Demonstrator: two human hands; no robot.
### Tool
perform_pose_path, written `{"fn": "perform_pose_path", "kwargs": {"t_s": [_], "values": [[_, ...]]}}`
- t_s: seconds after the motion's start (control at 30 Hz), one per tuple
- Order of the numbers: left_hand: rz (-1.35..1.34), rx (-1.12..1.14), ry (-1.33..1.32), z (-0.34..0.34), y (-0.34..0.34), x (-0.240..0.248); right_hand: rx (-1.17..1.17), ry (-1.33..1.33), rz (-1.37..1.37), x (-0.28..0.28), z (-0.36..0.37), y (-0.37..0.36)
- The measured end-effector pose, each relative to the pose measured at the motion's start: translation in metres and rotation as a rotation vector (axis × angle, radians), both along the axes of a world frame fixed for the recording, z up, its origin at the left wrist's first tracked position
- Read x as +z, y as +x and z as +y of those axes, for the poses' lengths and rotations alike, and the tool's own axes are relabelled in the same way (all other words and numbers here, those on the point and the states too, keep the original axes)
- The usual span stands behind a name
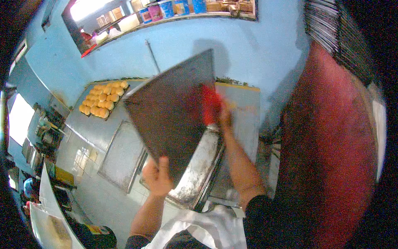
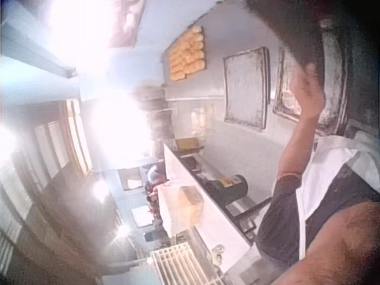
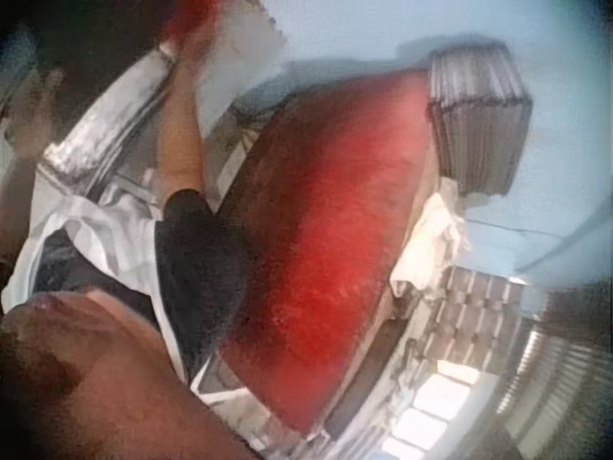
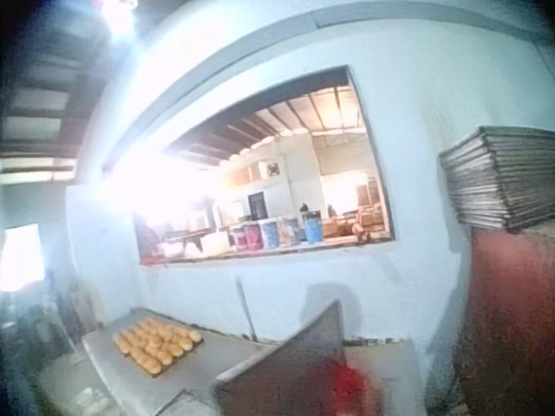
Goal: The person scrubs multiple metal baking trays with a red scrubbing pad on a stainless steel worktable. They repeatedly pick up trays, scrub both sides, and stack them. A tray of baked buns remains on the table throughout.
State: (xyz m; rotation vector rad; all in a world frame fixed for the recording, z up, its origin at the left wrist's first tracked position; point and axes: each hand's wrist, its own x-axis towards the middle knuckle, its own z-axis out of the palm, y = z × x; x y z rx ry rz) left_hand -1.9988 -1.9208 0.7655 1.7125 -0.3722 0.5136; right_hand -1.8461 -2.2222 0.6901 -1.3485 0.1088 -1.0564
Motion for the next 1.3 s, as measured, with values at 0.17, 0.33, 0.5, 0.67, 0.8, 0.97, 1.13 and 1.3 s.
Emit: {"fn": "perform_pose_path", "kwargs": {"t_s": [0.17,0.33,0.5,0.67,0.8,0.97,1.13,1.3], "values": [[0.055,0.349,0.164,0.070,0.000,-0.016,0.092,-0.379,0.377,-0.046,0.104,-0.020],[0.363,0.408,-0.804,0.192,0.021,-0.085,0.138,-0.465,0.481,-0.067,0.109,-0.062],[0.425,0.346,-1.240,0.303,0.013,-0.155,0.184,-0.557,0.519,-0.105,0.119,-0.092],[0.466,0.418,-1.186,0.377,0.027,-0.211,0.307,-0.531,0.606,-0.087,0.155,-0.119],[0.700,1.108,0.236,0.421,0.034,-0.233,0.372,-0.543,0.674,-0.079,0.183,-0.135],[0.515,1.006,0.208,0.343,-0.027,-0.182,0.242,-0.747,0.882,-0.084,0.199,-0.175],[0.718,0.345,0.104,0.232,-0.094,-0.294,0.632,-1.060,0.943,-0.076,0.258,-0.211],[1.258,-0.139,-0.364,0.159,-0.094,-0.300,0.887,-1.386,0.883,-0.116,0.308,-0.222]]}}
